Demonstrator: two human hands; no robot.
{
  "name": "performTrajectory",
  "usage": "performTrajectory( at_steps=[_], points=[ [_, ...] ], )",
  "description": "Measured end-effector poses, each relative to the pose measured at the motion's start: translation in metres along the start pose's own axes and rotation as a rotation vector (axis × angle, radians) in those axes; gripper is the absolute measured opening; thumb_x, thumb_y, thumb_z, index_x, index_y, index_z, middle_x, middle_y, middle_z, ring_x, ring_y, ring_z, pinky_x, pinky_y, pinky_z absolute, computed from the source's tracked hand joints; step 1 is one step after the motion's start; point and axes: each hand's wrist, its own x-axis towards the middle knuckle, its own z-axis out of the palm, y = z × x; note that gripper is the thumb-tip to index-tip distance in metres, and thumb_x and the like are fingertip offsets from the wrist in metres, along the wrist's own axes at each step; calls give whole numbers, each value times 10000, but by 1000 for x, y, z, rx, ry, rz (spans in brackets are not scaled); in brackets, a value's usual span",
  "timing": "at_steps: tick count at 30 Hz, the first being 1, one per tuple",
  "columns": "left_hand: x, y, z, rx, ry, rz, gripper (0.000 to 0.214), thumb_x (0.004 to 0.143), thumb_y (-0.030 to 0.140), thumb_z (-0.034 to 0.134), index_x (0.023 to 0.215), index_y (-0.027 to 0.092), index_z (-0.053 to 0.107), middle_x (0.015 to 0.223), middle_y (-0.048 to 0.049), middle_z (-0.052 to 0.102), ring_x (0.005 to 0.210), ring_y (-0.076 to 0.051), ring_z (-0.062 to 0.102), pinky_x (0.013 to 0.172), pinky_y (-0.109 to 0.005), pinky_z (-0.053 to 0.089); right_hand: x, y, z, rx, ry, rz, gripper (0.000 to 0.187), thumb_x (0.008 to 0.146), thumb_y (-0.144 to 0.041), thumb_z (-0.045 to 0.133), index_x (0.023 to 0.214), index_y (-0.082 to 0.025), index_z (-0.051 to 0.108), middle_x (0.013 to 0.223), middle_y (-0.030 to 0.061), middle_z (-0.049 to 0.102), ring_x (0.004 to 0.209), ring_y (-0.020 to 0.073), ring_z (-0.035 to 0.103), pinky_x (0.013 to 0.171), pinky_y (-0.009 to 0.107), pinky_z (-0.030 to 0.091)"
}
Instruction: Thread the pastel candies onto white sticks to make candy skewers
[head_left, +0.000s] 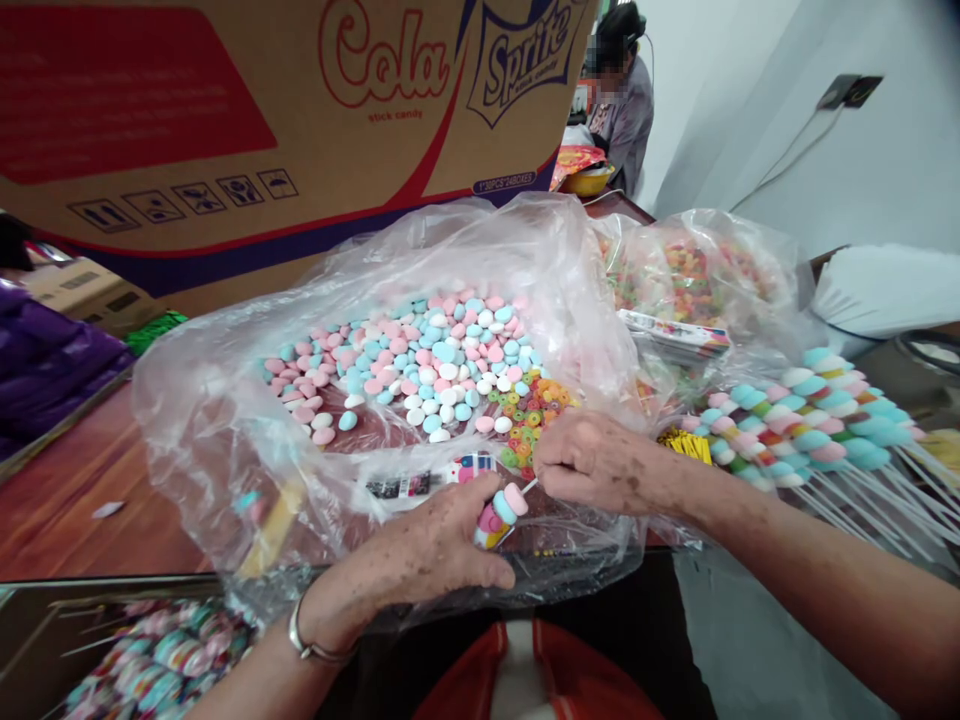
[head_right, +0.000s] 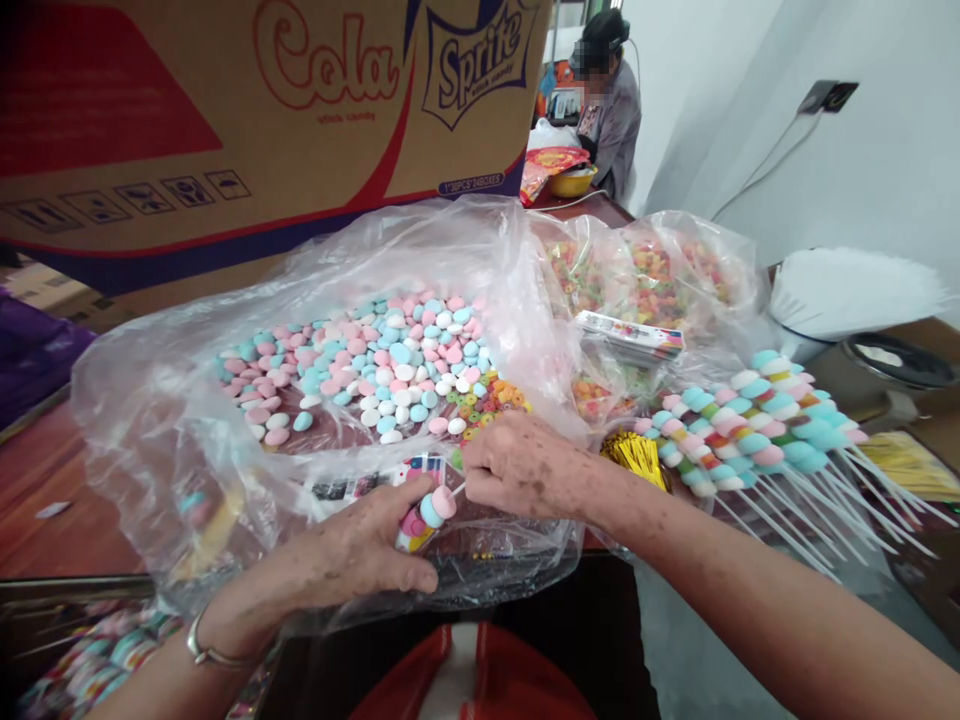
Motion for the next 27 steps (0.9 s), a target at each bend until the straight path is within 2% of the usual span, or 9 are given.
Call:
performTrajectory(
  at_steps=[6, 10, 12, 14, 17, 20, 22, 24, 27],
  points=[
    [7, 4, 5, -99, 2, 46, 441, 716, 367, 751, 1085, 208, 568, 1013, -19, 643, 904, -232, 574, 763, -311, 421, 4, -13, 15, -83, 15, -105, 251, 872, -152, 501, 639, -157, 594, 655, 11, 609, 659, 140, 498, 704, 298, 360],
    [12, 9, 6, -178, 87, 35, 477, 684, 365, 780, 1064, 171, 567, 1029, -43, 643, 932, -247, 563, 804, -338, 427, 8, -14, 25, -203, 43, -210, 259, 912, -195, 487, 695, -159, 623, 703, 36, 631, 698, 168, 507, 712, 328, 364],
    [10, 9, 3, -321, 98, 76, 499, 674, 365, 795, 1070, 171, 562, 1046, -43, 641, 965, -241, 563, 830, -333, 431, 9, -11, 23, -213, 54, -216, 284, 948, -202, 459, 724, -161, 629, 724, 32, 628, 723, 165, 509, 734, 324, 361],
    [7, 8, 0, -533, 34, 99, 397, 750, 377, 732, 1049, 173, 570, 998, -34, 649, 922, -213, 590, 803, -312, 449, 10, -8, 17, -207, 42, -215, 299, 967, -212, 449, 730, -162, 626, 729, 29, 623, 733, 159, 505, 738, 315, 357],
    [3, 8, -3, -767, -12, 16, 239, 884, 395, 577, 947, 165, 591, 848, -21, 652, 745, -156, 632, 690, -266, 466, 12, -7, 8, -193, 27, -240, 308, 976, -227, 442, 728, -163, 613, 731, 32, 617, 741, 162, 507, 739, 311, 375],
    [3, 10, 2, -869, 109, -71, 259, 884, 416, 581, 852, 159, 576, 750, -25, 667, 619, -133, 626, 592, -238, 463, 13, -7, 6, -164, 179, -209, 204, 960, -263, 473, 947, -136, 632, 920, 89, 642, 902, 204, 545, 830, 347, 427],
    [5, 13, 7, -921, 203, -88, 276, 868, 422, 598, 784, 165, 543, 717, -28, 675, 577, -134, 625, 536, -226, 453, 14, -9, 10, -169, 315, -110, 287, 953, -282, 486, 1143, -85, 571, 1085, 155, 620, 1047, 246, 535, 912, 398, 438],
    [7, 16, 11, -936, 315, -96, 301, 842, 430, 620, 727, 173, 514, 634, 0, 642, 546, -141, 631, 494, -212, 437, 14, -11, 16, -170, 363, -41, 314, 971, -270, 436, 1178, -63, 548, 1107, 183, 621, 1080, 267, 544, 937, 438, 449],
    [8, 20, 14, -865, 451, -119, 304, 818, 446, 628, 715, 178, 526, 537, 38, 574, 487, -143, 617, 441, -194, 401, 14, -15, 25, -65, 339, -50, 306, 992, -236, 344, 1121, -89, 579, 1073, 177, 652, 1061, 257, 582, 938, 444, 473]
  ],
)
